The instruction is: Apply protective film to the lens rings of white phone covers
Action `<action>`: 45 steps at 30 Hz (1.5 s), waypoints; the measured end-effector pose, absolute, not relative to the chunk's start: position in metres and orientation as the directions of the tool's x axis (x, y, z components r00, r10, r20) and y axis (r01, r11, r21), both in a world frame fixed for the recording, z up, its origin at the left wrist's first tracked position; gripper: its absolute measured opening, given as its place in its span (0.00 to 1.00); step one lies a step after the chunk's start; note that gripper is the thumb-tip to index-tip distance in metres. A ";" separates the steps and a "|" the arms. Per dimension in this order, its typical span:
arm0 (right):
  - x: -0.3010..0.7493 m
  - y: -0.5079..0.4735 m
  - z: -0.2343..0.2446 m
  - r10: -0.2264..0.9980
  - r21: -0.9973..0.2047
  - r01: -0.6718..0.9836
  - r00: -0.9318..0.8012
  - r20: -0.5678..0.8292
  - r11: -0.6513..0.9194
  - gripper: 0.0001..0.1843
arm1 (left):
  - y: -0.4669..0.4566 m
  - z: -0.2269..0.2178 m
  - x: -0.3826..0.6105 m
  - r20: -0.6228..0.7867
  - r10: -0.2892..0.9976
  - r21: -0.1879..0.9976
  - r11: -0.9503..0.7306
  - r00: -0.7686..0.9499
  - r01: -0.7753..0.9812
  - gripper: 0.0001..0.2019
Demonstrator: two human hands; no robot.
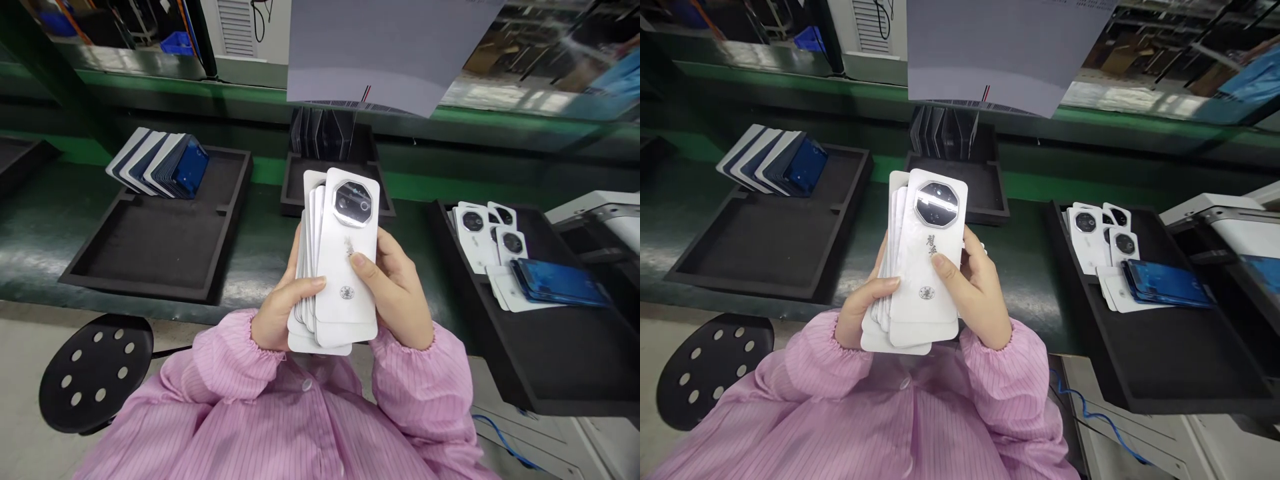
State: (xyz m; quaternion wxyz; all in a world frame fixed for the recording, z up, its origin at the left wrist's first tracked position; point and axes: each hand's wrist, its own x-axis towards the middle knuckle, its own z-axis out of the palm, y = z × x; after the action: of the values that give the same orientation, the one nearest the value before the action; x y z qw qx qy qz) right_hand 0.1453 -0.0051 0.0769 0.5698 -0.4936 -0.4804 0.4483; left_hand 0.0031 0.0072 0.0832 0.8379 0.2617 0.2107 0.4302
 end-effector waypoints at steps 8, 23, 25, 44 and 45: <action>0.150 -0.007 0.076 0.980 -0.999 -0.014 0.196 0.035 0.039 0.13 | 0.009 0.088 -0.004 -0.141 0.822 0.633 0.503 0.552 -0.588 0.42; 0.155 -0.007 0.075 0.983 -0.976 -0.214 0.165 -0.080 -0.043 0.13 | 0.018 0.090 -0.011 -0.120 0.802 0.720 0.476 0.585 -0.505 0.45; 0.157 -0.007 0.076 0.977 -0.970 -0.240 0.193 -0.086 -0.038 0.13 | 0.019 0.089 -0.013 -0.119 0.795 0.711 0.487 0.595 -0.508 0.45; 0.157 -0.011 0.077 0.971 -0.968 -0.248 0.217 -0.095 -0.039 0.16 | 0.019 0.087 -0.014 -0.174 0.798 0.689 0.517 0.577 -0.507 0.44; 0.156 -0.012 0.077 0.969 -0.976 -0.215 0.237 -0.067 -0.015 0.16 | 0.018 0.086 -0.014 -0.169 0.796 0.694 0.514 0.581 -0.504 0.45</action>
State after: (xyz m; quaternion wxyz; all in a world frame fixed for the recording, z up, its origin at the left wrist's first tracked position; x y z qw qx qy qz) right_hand 0.1560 -0.0121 0.0772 0.5974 -0.5114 -0.3686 0.4958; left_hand -0.0140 0.0183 0.0863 0.8360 0.3026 0.2416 0.3889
